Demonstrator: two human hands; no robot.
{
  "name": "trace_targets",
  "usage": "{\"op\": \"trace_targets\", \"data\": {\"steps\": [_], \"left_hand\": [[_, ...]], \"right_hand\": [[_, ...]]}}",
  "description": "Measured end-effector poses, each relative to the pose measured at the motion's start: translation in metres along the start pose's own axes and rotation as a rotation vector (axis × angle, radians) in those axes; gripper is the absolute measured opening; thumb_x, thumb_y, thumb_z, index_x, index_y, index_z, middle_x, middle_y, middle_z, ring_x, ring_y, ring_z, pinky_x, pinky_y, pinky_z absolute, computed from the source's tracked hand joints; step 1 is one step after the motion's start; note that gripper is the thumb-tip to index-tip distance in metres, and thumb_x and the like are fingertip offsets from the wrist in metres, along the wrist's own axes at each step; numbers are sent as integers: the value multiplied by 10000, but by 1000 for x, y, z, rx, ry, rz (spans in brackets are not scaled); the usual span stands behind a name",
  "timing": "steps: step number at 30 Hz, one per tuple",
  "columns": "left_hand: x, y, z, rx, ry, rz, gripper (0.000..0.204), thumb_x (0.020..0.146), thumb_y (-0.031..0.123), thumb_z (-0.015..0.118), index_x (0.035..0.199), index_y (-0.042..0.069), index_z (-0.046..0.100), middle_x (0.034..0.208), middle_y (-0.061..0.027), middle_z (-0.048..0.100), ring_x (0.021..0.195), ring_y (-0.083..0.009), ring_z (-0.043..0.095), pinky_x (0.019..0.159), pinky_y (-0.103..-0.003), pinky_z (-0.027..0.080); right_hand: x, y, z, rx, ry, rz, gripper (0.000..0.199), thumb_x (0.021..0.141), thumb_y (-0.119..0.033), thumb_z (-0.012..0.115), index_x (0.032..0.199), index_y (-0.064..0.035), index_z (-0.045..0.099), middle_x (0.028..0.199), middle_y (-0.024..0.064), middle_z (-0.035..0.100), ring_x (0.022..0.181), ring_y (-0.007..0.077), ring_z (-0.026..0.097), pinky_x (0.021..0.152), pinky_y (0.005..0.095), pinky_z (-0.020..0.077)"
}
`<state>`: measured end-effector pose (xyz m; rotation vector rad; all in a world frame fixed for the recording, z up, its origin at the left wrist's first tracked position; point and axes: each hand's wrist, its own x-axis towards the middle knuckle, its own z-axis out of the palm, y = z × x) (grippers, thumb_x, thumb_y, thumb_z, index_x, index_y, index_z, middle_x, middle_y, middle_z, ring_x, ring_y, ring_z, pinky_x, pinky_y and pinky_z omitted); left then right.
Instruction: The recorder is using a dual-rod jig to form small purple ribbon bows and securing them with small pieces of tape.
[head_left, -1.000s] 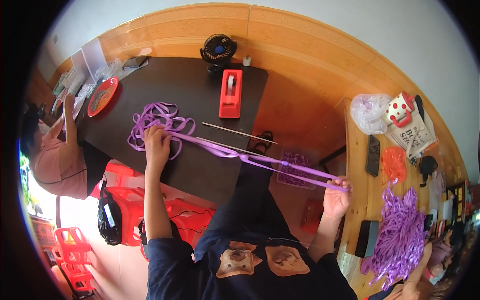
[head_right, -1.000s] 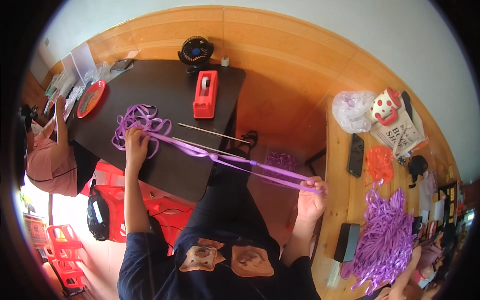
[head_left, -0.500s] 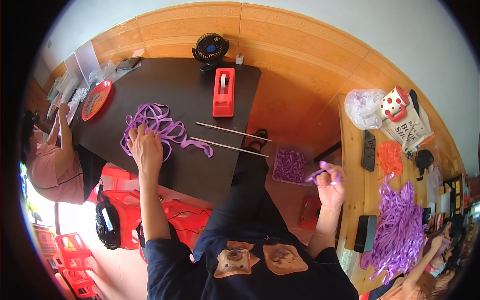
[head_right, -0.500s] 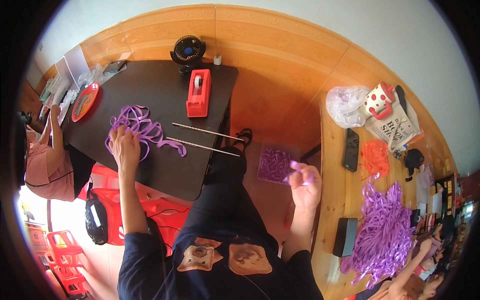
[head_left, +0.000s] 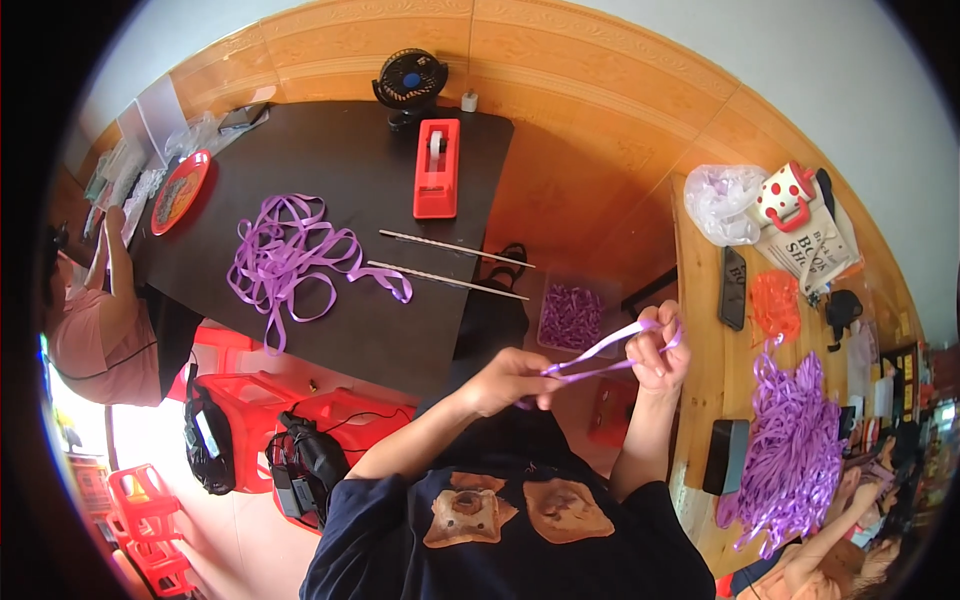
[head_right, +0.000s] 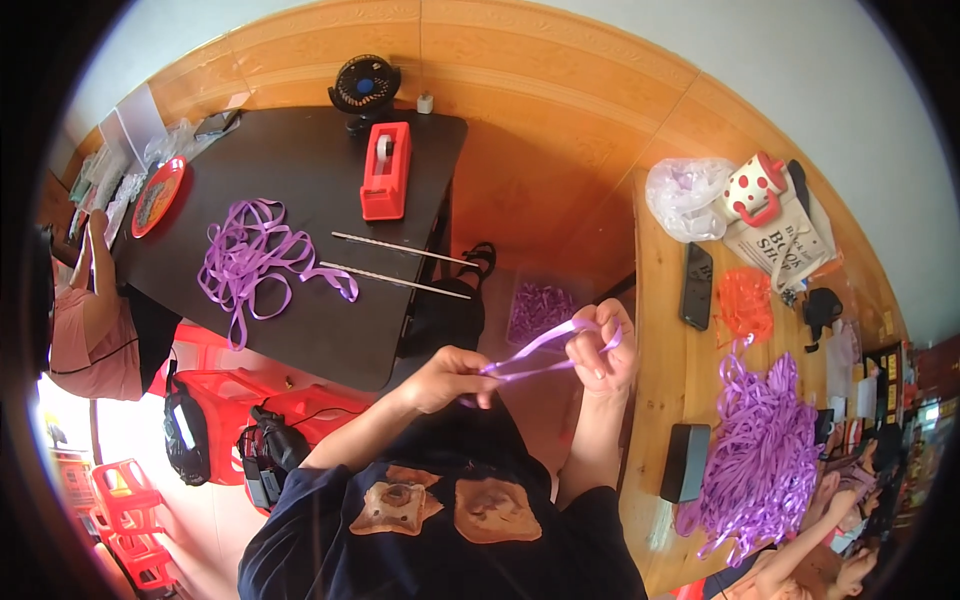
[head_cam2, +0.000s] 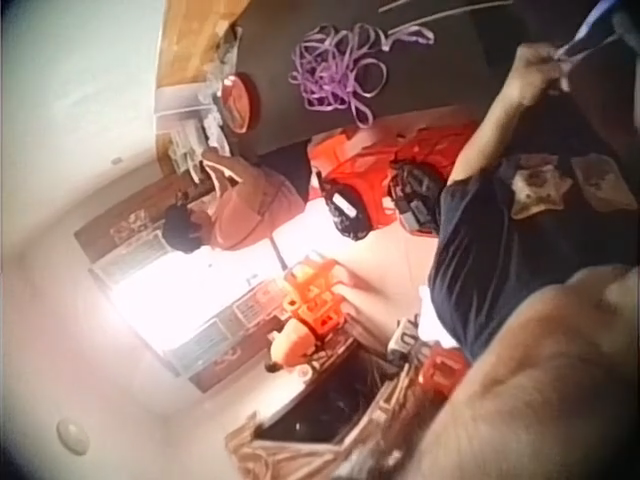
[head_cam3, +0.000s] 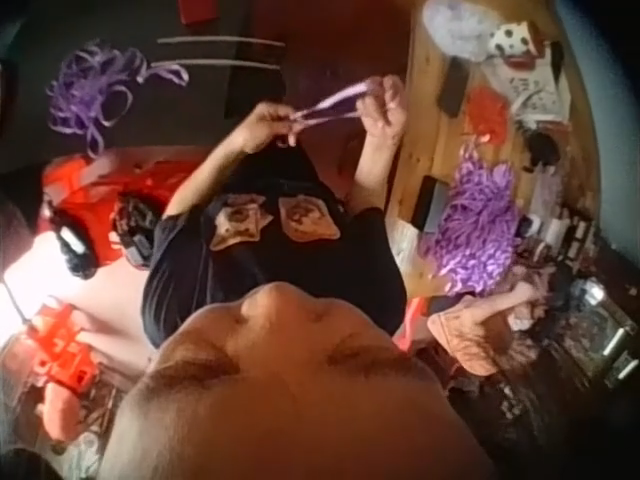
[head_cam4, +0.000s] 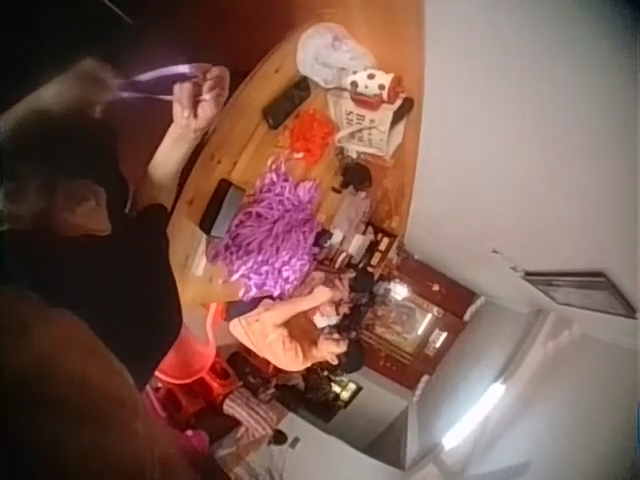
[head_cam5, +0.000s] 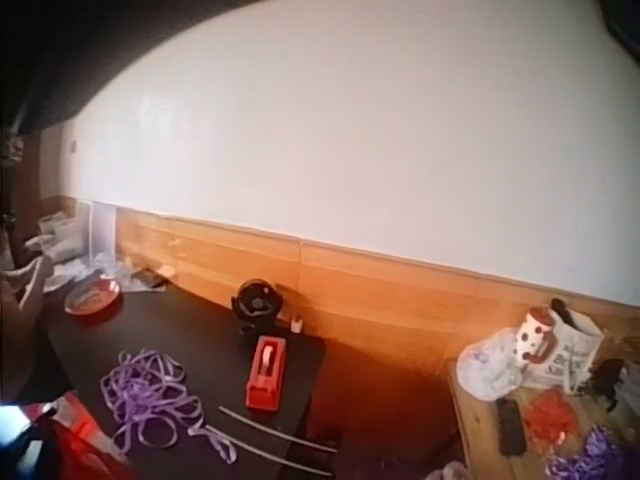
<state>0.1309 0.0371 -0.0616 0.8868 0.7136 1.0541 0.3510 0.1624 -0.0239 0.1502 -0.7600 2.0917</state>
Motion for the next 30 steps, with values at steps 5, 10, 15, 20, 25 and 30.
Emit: {"op": "trace_targets", "data": {"steps": [5, 10, 15, 20, 25, 30], "left_hand": [[-7, 4, -5, -23, 152, -53, 180, 939, 183, 599, 960, 24, 680, 647, 4, 579, 441, -25, 425, 387, -168, 290], [0, 4, 4, 267, 283, -56, 208, 955, 196, 568, 1042, 44, 679, 627, 29, 557, 475, -7, 424, 414, -177, 313], [-1, 1, 10, 396, 336, 70, 181, 913, 111, 597, 1049, 15, 669, 656, -9, 584, 549, -62, 508, 516, -216, 425], [-6, 2, 4, 801, 410, 309, 209, 857, 62, 638, 1061, 24, 668, 1024, -113, 608, 833, -179, 584, 731, -267, 473], [-11, 1, 0, 930, 450, 274, 295, 765, 57, 708, 1059, 57, 679, 1174, -165, 565, 1123, -327, 501, 954, -366, 410], [-6, 1, 13, 1133, 643, 331, 379, 749, 81, 723, 1121, 80, 648, 1222, -175, 551, 1178, -339, 473, 961, -388, 404]], "right_hand": [[-28, -5, -59, -717, 484, 90, 171, 893, 20, 522, 1042, 8, 605, 1036, 204, 657, 610, 125, 577, 528, 233, 419], [-33, 34, -28, -1451, 385, -31, 470, 707, 162, 533, 1139, -10, 599, 1218, 114, 585, 1025, 189, 603, 872, 296, 486], [-11, 60, 13, -1496, -59, 7, 381, 695, 106, 638, 1065, 17, 626, 1091, 129, 640, 1029, 254, 600, 894, 337, 451], [-10, 68, 3, -1595, -148, -105, 208, 734, 34, 652, 935, -20, 652, 880, 80, 641, 773, 247, 584, 702, 334, 413], [-4, 70, 18, -1955, -263, -272, 225, 689, 54, 653, 902, -19, 659, 801, 50, 610, 739, 217, 585, 659, 333, 409], [1, 69, 21, -2005, -252, -346, 228, 685, 54, 649, 901, -19, 660, 799, 45, 609, 743, 215, 588, 657, 331, 407]]}}
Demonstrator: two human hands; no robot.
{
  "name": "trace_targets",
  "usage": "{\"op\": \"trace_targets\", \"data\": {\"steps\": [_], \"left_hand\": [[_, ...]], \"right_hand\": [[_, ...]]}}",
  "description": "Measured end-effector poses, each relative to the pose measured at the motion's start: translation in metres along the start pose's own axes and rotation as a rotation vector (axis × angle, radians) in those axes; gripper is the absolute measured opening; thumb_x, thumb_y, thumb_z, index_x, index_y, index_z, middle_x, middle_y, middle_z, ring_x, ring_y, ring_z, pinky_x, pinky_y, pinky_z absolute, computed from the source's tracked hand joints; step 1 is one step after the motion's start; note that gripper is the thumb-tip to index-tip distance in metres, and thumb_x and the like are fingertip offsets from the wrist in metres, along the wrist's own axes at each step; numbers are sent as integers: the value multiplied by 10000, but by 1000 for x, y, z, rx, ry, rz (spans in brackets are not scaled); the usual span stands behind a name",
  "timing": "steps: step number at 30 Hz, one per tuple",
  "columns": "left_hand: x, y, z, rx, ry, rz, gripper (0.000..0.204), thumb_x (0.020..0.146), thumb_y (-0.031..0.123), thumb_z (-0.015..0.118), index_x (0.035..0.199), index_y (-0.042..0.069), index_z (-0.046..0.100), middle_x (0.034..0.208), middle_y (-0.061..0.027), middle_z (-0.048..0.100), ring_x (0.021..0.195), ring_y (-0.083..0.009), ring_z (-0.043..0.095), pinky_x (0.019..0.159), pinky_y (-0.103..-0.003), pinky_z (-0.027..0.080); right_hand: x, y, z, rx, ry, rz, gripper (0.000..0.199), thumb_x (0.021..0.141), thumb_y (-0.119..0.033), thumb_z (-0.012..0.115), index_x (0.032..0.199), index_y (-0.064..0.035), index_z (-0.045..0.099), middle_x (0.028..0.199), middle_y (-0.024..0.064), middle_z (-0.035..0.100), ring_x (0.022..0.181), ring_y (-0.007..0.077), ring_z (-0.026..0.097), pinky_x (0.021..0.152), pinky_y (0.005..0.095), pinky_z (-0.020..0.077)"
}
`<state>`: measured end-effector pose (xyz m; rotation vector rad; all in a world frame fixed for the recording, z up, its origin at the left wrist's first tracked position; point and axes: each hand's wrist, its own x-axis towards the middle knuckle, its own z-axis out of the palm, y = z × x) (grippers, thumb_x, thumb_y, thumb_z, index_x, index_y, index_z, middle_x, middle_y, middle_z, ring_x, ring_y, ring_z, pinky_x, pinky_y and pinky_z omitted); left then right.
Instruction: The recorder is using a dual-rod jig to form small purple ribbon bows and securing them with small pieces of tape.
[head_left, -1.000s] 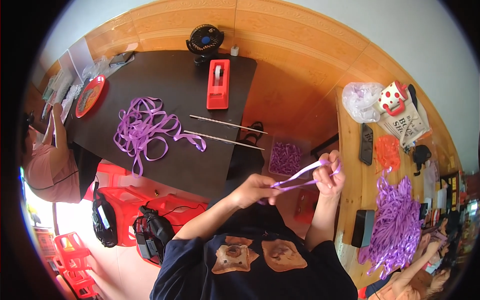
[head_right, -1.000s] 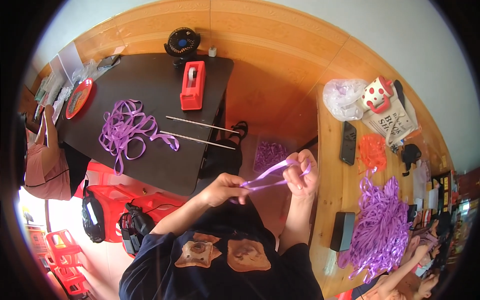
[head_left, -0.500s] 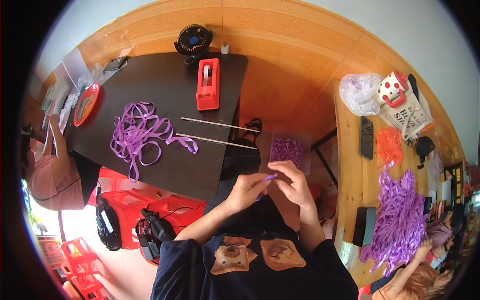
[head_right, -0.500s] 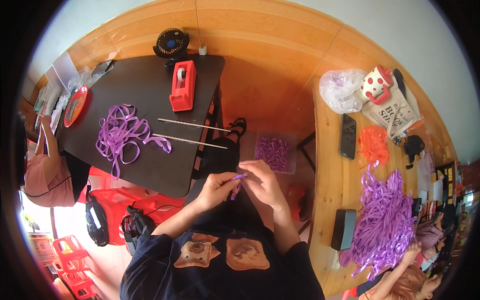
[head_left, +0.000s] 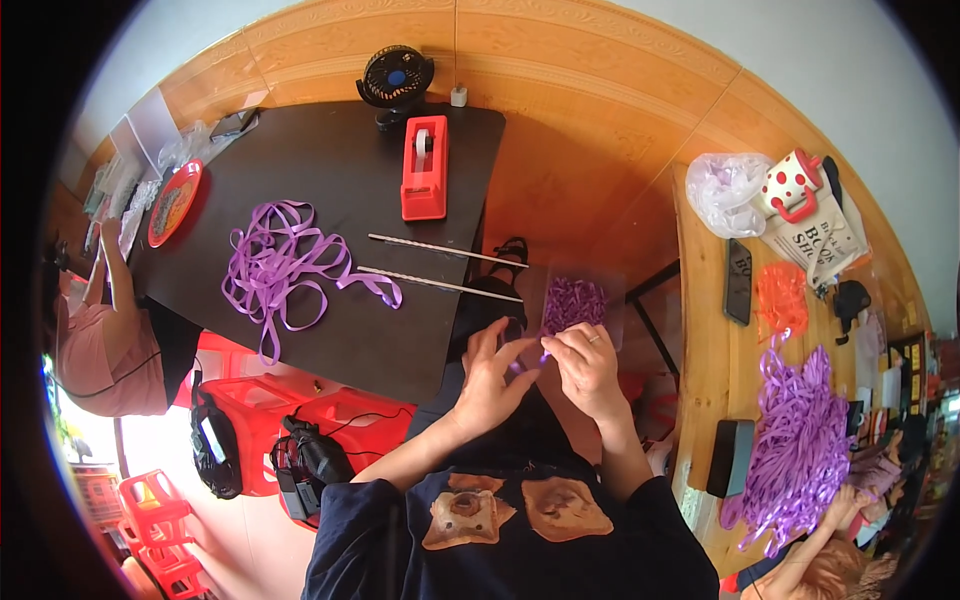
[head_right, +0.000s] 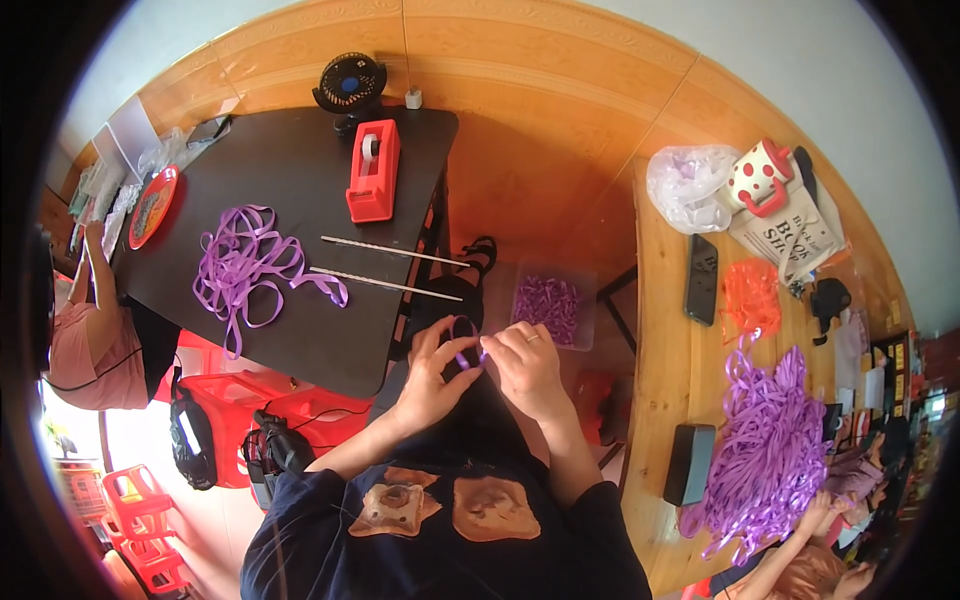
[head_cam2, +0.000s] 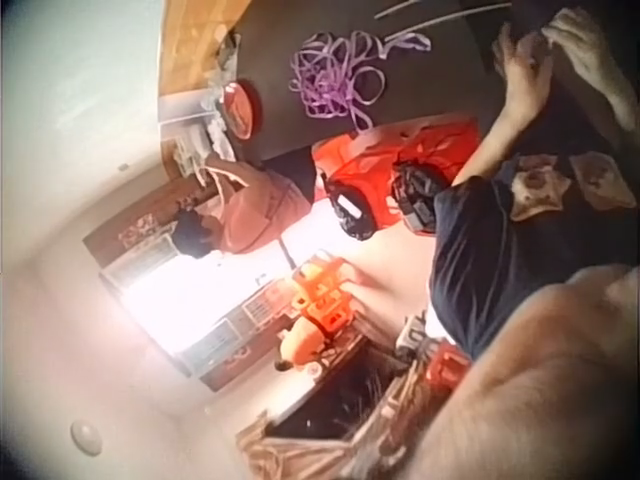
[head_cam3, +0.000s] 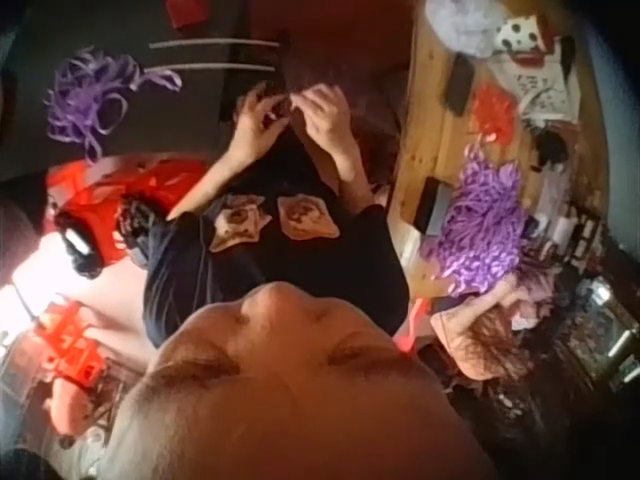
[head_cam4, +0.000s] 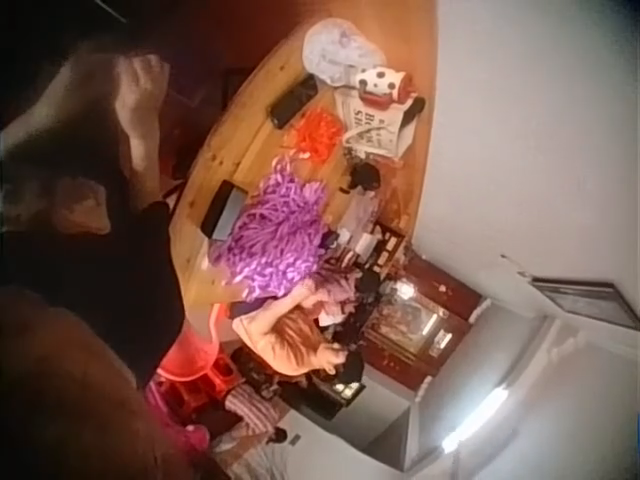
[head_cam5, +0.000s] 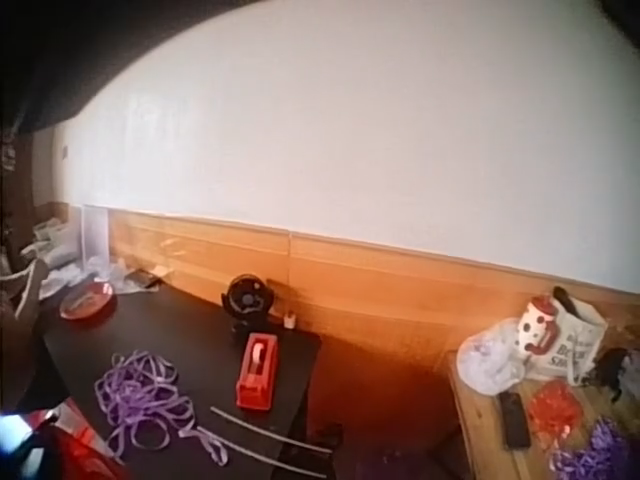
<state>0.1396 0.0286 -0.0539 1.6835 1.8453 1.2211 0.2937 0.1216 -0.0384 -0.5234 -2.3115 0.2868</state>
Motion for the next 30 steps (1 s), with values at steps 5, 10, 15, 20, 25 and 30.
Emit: {"op": "trace_targets", "data": {"steps": [5, 10, 15, 20, 25, 30], "left_hand": [[4, -9, 10, -483, -125, -19, 271, 827, 50, 672, 1086, -23, 635, 1051, -174, 631, 990, -246, 586, 880, -324, 452], [5, -31, 25, -1144, -351, -346, 137, 904, 54, 610, 1002, -32, 652, 821, -55, 654, 776, -131, 593, 755, -253, 470], [15, -50, 33, -1277, -390, -486, 116, 898, 60, 623, 974, -16, 667, 815, -39, 649, 717, -106, 572, 692, -236, 460], [27, -60, 37, -1332, -350, -451, 140, 893, 60, 625, 1004, -11, 669, 883, -44, 658, 752, -105, 575, 738, -242, 452], [43, -63, 36, -1337, -116, -311, 138, 900, 41, 604, 1009, -9, 671, 934, -66, 664, 818, -150, 603, 796, -288, 467], [52, -67, 36, -1288, 43, -259, 151, 911, 87, 599, 1008, 0, 677, 913, -53, 648, 841, -133, 589, 815, -270, 437]], "right_hand": [[5, 2, -2, 7, 76, -20, 229, 692, 54, 655, 910, -18, 661, 802, 53, 614, 749, 221, 595, 652, 332, 410], [9, 14, 11, 10, 155, -40, 268, 656, 35, 639, 919, -17, 646, 807, 57, 604, 739, 228, 590, 625, 330, 410], [9, 42, 33, 4, 135, 8, 233, 704, 41, 637, 927, -27, 646, 809, 65, 610, 759, 247, 584, 640, 352, 428], [42, 57, 45, 35, 252, -19, 207, 701, 47, 653, 894, -27, 660, 820, 70, 617, 756, 254, 582, 643, 355, 437], [80, 71, 53, 117, 284, -59, 233, 667, 77, 661, 876, -25, 669, 828, 67, 623, 756, 256, 586, 655, 348, 457], [99, 83, 75, 237, 232, -51, 214, 724, 91, 635, 898, -25, 679, 855, 75, 635, 797, 251, 599, 692, 335, 490]]}}
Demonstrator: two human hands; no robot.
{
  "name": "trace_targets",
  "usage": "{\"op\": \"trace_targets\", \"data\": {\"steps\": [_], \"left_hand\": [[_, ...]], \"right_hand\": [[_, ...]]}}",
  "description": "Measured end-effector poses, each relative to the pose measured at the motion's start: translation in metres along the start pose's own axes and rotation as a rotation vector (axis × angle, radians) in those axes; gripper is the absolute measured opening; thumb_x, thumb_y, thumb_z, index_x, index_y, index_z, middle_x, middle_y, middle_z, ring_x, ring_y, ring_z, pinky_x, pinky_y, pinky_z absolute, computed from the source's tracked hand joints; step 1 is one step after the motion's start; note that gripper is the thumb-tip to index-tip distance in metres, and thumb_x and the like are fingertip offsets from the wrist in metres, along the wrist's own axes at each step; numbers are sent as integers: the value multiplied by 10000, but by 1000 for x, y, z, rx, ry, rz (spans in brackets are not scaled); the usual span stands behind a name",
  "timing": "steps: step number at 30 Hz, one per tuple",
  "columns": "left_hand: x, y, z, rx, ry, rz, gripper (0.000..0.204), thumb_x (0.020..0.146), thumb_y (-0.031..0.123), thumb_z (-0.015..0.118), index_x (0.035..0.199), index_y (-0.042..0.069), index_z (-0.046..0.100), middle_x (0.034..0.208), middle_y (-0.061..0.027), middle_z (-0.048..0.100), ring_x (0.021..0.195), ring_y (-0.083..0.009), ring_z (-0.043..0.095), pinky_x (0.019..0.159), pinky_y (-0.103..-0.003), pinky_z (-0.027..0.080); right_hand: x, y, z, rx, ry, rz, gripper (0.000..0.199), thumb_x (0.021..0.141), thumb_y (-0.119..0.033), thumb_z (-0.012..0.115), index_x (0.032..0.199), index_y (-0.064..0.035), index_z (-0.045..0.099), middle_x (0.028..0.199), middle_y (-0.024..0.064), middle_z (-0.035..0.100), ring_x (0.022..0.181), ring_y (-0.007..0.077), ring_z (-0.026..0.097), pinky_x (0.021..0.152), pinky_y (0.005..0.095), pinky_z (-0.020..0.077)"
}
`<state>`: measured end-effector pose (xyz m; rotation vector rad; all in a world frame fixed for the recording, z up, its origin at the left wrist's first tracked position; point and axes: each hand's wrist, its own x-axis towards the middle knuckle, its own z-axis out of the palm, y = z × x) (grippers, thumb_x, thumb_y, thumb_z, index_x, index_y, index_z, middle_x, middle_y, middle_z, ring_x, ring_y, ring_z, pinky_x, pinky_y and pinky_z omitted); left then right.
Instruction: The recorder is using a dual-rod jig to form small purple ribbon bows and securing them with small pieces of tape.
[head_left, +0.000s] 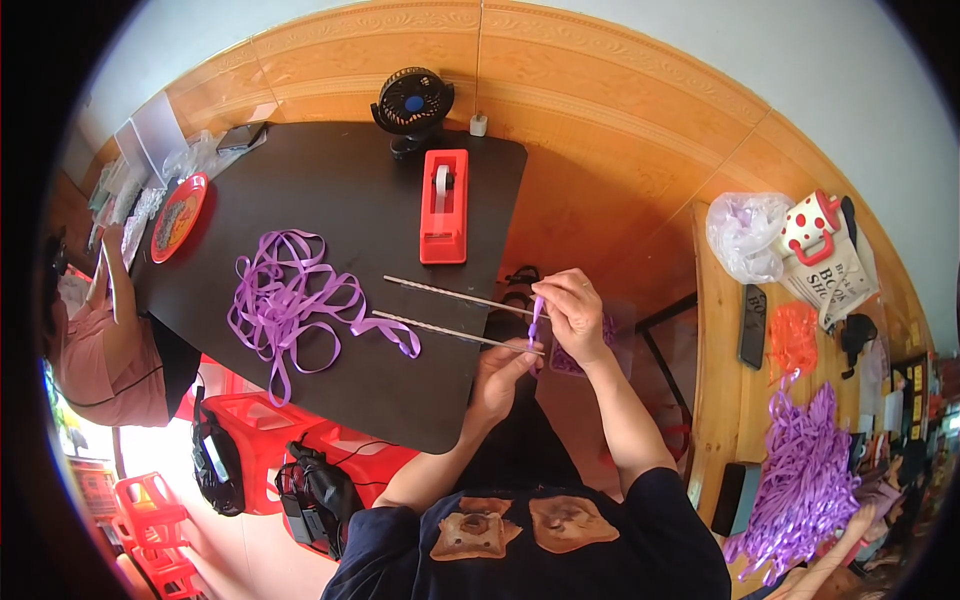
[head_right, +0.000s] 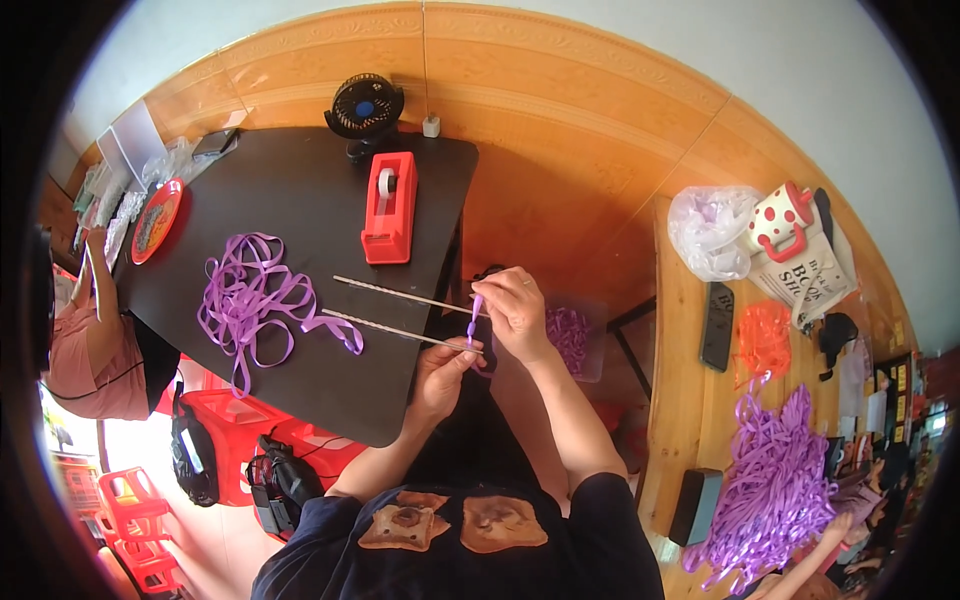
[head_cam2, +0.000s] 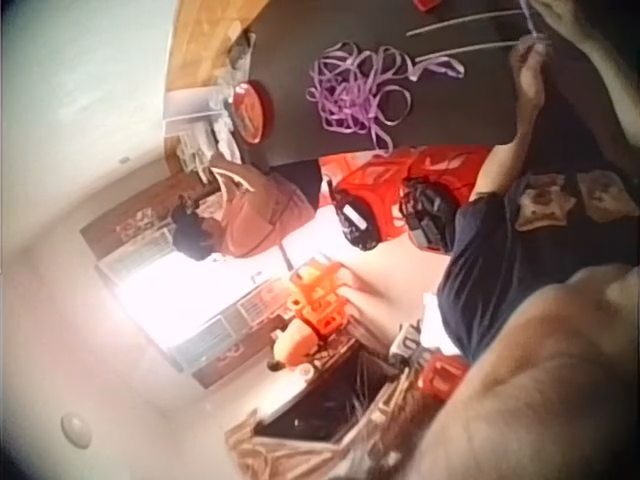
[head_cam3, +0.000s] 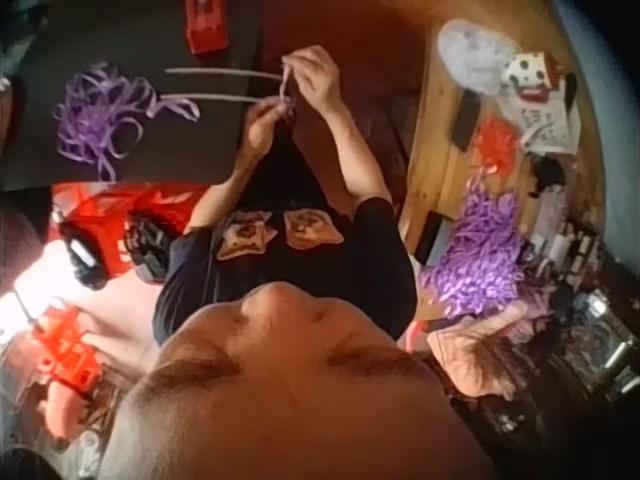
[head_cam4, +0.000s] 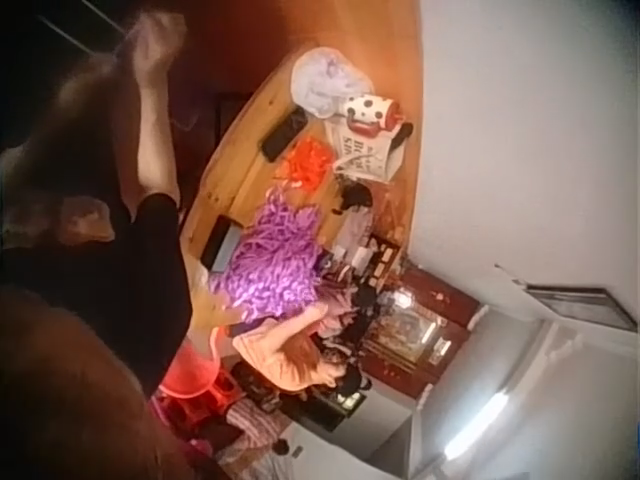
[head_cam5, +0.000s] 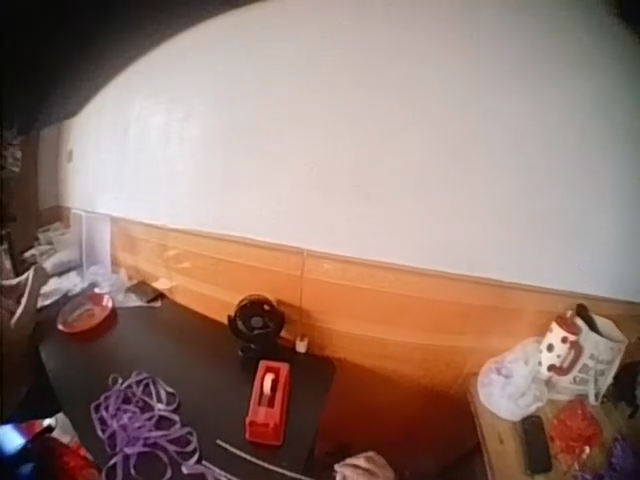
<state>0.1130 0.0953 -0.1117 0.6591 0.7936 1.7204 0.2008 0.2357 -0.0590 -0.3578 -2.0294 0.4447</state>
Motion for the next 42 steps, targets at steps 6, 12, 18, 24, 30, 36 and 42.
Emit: {"op": "trace_targets", "data": {"steps": [6, 12, 18, 24, 30, 36, 42], "left_hand": [[5, -9, -8, -64, 179, 50, 137, 899, 64, 618, 1014, 16, 676, 962, -84, 670, 817, -152, 614, 798, -288, 488], [-5, -8, -5, -1, 182, 26, 141, 902, 72, 618, 1015, 12, 677, 947, -62, 675, 795, -115, 610, 760, -251, 490], [-61, -2, 4, 185, 246, -292, 154, 894, 76, 629, 1004, -15, 688, 830, -62, 667, 763, -106, 607, 729, -230, 484], [-117, 29, 0, 199, 165, -249, 130, 888, 67, 642, 974, -10, 704, 841, -58, 676, 739, -95, 596, 713, -216, 472], [-139, 49, -2, 204, 115, -321, 118, 883, 64, 649, 952, -12, 709, 775, -38, 672, 633, -54, 559, 558, -180, 423], [-147, 51, -7, 156, 113, -408, 125, 889, 77, 641, 936, -17, 709, 752, -57, 682, 620, -87, 595, 562, -204, 461], [-165, 57, -12, 109, 76, -461, 131, 892, 76, 634, 952, -15, 708, 763, -54, 673, 655, -93, 595, 608, -207, 467]], "right_hand": [[-9, 11, 22, 115, -3, 84, 206, 712, 62, 672, 895, -33, 667, 832, 69, 641, 772, 257, 600, 690, 342, 468], [-45, 5, 37, 241, -46, 306, 126, 727, 50, 660, 834, -17, 656, 788, 93, 633, 757, 285, 597, 682, 355, 465], [-99, -35, 28, 255, -134, 515, 92, 792, -33, 652, 871, 1, 685, 804, 107, 637, 756, 247, 604, 664, 333, 462], [-133, -98, 10, 334, -112, 541, 55, 773, 25, 645, 827, 16, 645, 747, 118, 604, 723, 278, 583, 647, 353, 449], [-162, -149, 9, 897, -97, 922, 135, 925, 4, 536, 860, 71, 633, 812, 53, 590, 737, 95, 575, 629, 223, 443], [-208, -165, 30, 964, -172, 992, 177, 960, -59, 508, 941, 34, 657, 788, 47, 645, 709, 89, 582, 678, 217, 455], [-208, -174, 26, 1112, -171, 1071, 219, 969, -105, 495, 885, 26, 650, 725, 49, 639, 667, 90, 582, 611, 204, 446]]}}
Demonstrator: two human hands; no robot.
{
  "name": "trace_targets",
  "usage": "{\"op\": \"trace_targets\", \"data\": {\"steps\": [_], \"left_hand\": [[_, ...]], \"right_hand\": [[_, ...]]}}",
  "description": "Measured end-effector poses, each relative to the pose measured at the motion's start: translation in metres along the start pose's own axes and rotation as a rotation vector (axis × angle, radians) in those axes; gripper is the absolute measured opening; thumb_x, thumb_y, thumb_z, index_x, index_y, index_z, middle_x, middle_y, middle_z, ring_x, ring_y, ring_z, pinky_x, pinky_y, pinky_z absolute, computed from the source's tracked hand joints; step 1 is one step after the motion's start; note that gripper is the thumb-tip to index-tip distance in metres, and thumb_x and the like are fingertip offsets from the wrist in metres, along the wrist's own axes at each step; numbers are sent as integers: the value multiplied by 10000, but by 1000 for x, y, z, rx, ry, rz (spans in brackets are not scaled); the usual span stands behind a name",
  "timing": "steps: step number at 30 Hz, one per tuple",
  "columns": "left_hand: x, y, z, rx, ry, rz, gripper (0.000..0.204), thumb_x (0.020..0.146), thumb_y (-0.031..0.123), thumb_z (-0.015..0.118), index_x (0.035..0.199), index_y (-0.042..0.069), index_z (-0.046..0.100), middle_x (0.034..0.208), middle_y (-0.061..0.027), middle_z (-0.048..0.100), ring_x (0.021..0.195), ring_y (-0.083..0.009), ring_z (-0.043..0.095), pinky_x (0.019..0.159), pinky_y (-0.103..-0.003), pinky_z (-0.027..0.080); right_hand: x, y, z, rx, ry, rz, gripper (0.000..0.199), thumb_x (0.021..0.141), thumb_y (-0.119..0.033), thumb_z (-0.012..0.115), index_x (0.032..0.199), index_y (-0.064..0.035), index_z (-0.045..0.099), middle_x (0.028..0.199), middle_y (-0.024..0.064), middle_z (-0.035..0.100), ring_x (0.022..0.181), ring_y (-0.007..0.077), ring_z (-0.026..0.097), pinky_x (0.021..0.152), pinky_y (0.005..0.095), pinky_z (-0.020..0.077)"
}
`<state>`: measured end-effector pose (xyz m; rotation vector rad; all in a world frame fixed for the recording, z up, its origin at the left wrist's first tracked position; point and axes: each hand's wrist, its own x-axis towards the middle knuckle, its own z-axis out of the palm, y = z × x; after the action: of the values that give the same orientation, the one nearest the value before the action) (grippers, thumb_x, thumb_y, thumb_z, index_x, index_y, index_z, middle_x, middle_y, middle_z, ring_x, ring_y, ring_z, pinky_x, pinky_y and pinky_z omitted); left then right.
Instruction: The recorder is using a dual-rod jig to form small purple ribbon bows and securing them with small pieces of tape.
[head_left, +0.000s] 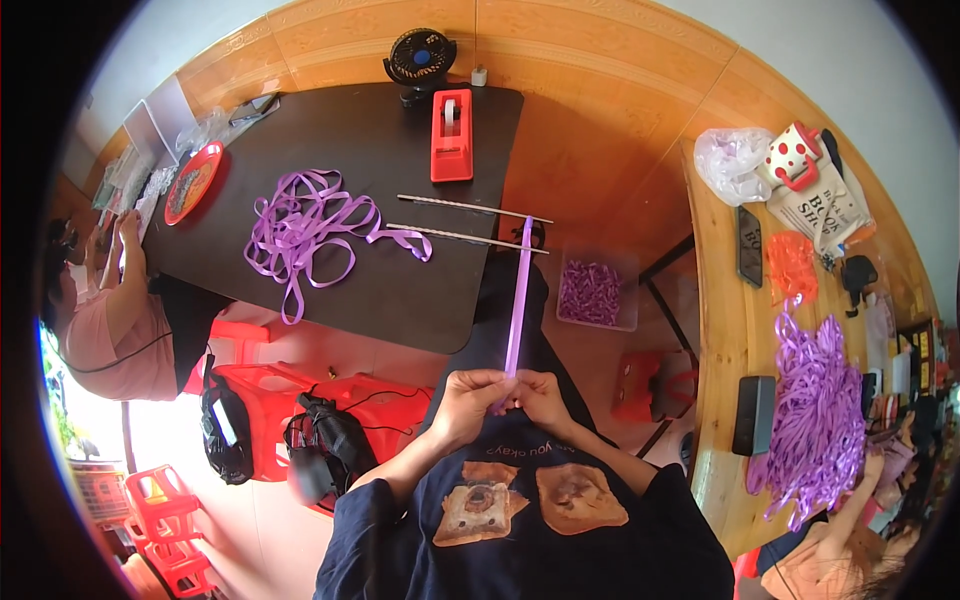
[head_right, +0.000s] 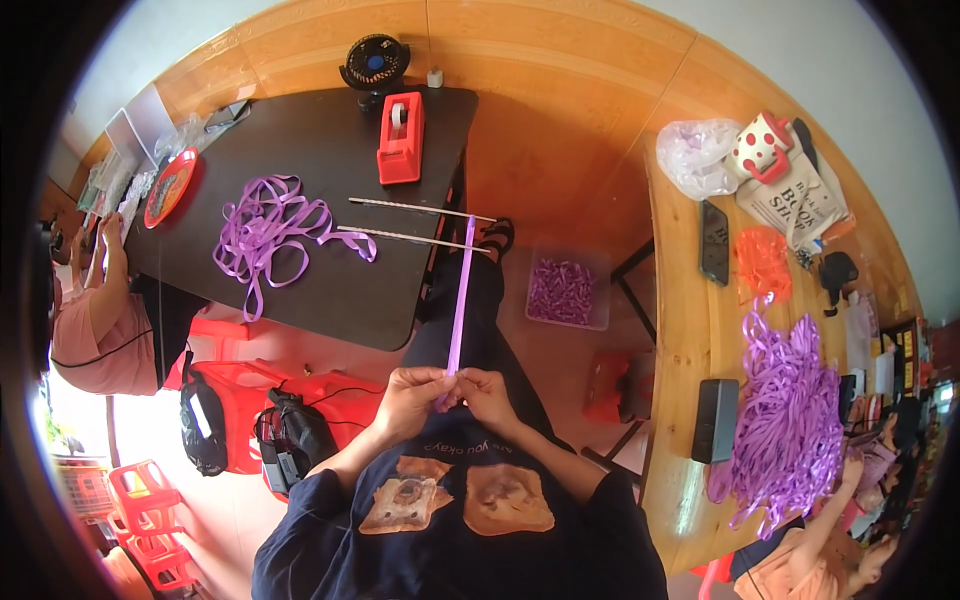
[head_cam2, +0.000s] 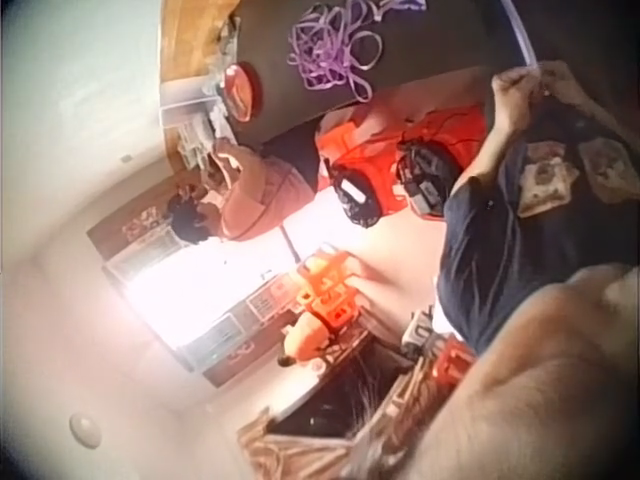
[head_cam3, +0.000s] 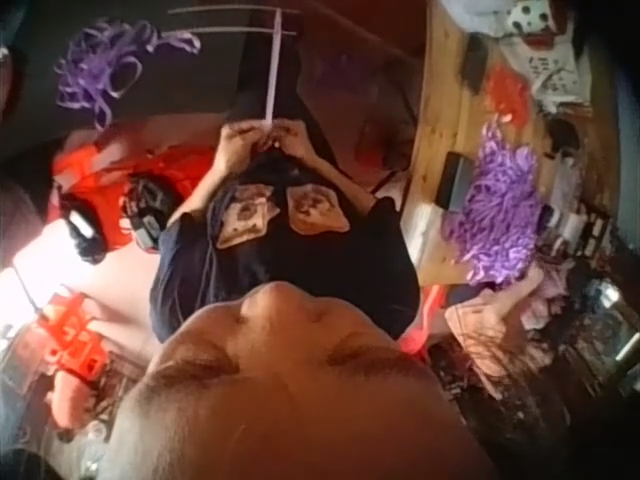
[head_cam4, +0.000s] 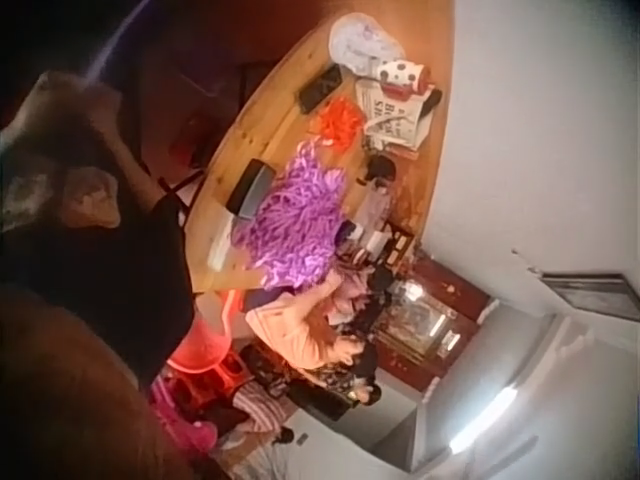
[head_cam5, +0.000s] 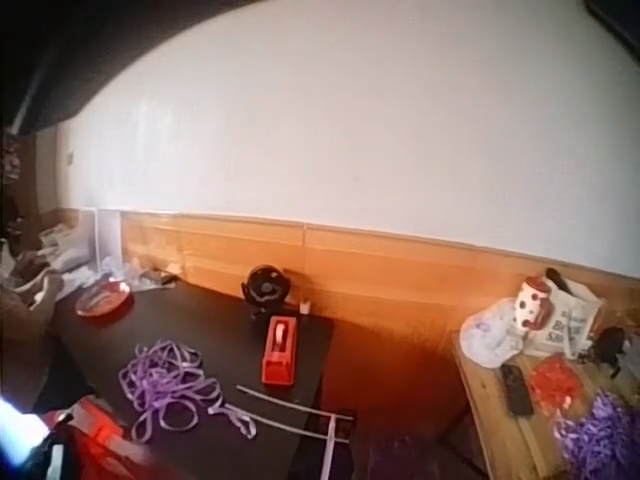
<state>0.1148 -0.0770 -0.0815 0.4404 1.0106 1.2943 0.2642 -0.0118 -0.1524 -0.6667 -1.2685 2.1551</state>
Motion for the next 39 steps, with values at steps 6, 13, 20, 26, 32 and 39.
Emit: {"op": "trace_targets", "data": {"steps": [6, 13, 20, 26, 32, 39], "left_hand": [[-26, 7, 1, 46, -23, 174, 147, 888, 5, 602, 994, -26, 698, 888, -100, 687, 844, -147, 642, 807, -252, 493], [-24, 7, -5, -27, -42, 244, 176, 892, -19, 582, 1041, -46, 673, 960, -138, 695, 906, -181, 655, 866, -290, 497], [-1, -6, -16, 101, 7, -6, 194, 871, 33, 639, 1034, -70, 659, 881, -129, 698, 800, -157, 668, 720, -255, 536], [23, -6, -32, 161, 8, -17, 173, 841, 56, 683, 983, -42, 677, 821, -88, 690, 706, -120, 641, 629, -220, 508], [37, 6, -23, 241, 71, 34, 104, 824, 56, 709, 913, 12, 680, 792, -28, 656, 713, -81, 608, 651, -203, 479], [52, -12, -22, 330, 153, 190, 104, 805, 42, 723, 876, 13, 653, 804, -14, 631, 745, -60, 577, 679, -199, 465]], "right_hand": [[6, 6, 4, -109, 113, 25, 208, 943, -113, 547, 818, 16, 652, 701, 36, 628, 607, 83, 563, 558, 199, 429], [1, 5, 4, -295, 61, 82, 240, 933, -138, 580, 741, -16, 655, 661, 24, 618, 596, 61, 545, 536, 206, 394], [-7, 10, 6, -117, -165, 144, 143, 901, -117, 622, 827, -8, 677, 672, -5, 617, 583, 62, 557, 534, 207, 410], [-3, 0, 10, -286, -98, 281, 147, 847, -185, 719, 831, -39, 713, 605, -2, 609, 572, 59, 552, 532, 202, 394], [-2, 0, 6, -360, -109, 329, 130, 824, -171, 740, 801, -47, 705, 608, -2, 607, 561, 55, 547, 525, 202, 396], [-6, -4, 11, -229, -37, 223, 120, 774, -70, 770, 791, -33, 657, 656, -10, 620, 599, 44, 555, 544, 202, 418]]}}
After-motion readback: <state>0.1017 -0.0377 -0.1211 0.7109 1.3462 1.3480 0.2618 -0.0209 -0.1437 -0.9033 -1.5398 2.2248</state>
